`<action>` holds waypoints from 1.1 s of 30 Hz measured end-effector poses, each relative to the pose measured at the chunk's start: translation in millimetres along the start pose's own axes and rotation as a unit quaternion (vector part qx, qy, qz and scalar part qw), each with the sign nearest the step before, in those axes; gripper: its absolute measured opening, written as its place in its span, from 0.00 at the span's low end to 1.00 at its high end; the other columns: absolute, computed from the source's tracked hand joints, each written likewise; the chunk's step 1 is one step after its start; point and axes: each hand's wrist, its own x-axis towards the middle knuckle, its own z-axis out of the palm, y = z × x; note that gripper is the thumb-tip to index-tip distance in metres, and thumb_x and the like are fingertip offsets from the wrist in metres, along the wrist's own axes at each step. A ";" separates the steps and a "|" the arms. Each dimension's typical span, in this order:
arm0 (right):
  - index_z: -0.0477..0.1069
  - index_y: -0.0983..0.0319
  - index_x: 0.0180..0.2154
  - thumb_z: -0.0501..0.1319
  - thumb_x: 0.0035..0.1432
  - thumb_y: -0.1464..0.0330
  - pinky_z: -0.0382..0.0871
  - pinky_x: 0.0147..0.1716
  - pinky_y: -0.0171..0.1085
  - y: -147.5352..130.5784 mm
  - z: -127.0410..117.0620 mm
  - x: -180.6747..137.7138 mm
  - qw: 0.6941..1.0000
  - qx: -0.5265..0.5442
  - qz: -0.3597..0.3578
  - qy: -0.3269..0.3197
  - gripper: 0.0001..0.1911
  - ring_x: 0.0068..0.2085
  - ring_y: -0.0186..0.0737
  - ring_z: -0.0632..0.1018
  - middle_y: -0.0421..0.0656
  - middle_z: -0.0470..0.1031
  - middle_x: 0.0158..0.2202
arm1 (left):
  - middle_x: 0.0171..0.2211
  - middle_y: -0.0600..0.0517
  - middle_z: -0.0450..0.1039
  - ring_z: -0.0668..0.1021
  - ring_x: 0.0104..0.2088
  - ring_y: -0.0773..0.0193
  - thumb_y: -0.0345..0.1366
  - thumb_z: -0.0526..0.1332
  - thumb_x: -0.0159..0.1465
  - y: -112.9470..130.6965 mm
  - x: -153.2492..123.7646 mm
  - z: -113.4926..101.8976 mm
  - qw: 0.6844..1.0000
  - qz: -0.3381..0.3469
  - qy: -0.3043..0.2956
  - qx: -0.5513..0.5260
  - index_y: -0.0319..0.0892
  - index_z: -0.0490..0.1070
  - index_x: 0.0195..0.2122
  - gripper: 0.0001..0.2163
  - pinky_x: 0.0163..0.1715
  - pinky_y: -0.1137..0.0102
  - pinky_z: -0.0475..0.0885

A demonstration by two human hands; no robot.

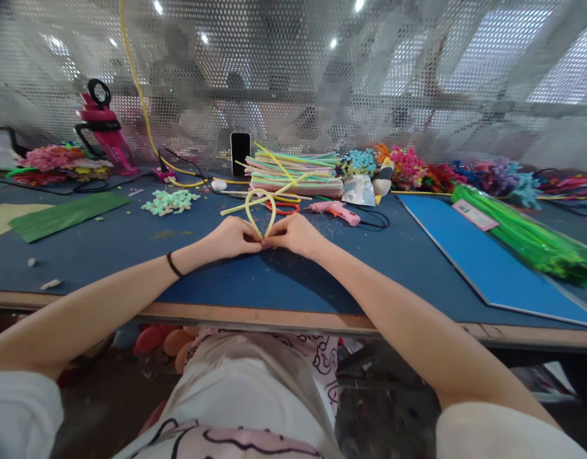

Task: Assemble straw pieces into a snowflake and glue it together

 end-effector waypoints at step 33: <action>0.85 0.61 0.34 0.76 0.44 0.61 0.75 0.41 0.38 -6.6 -7.4 -9.3 0.967 0.112 -0.057 -0.220 0.15 0.36 0.40 0.80 0.45 0.84 0.35 | 0.24 0.52 0.73 0.71 0.25 0.69 0.39 0.65 0.61 19.3 -9.5 -18.5 0.957 0.082 -0.239 -0.140 0.38 0.78 0.29 0.10 0.27 0.74 0.64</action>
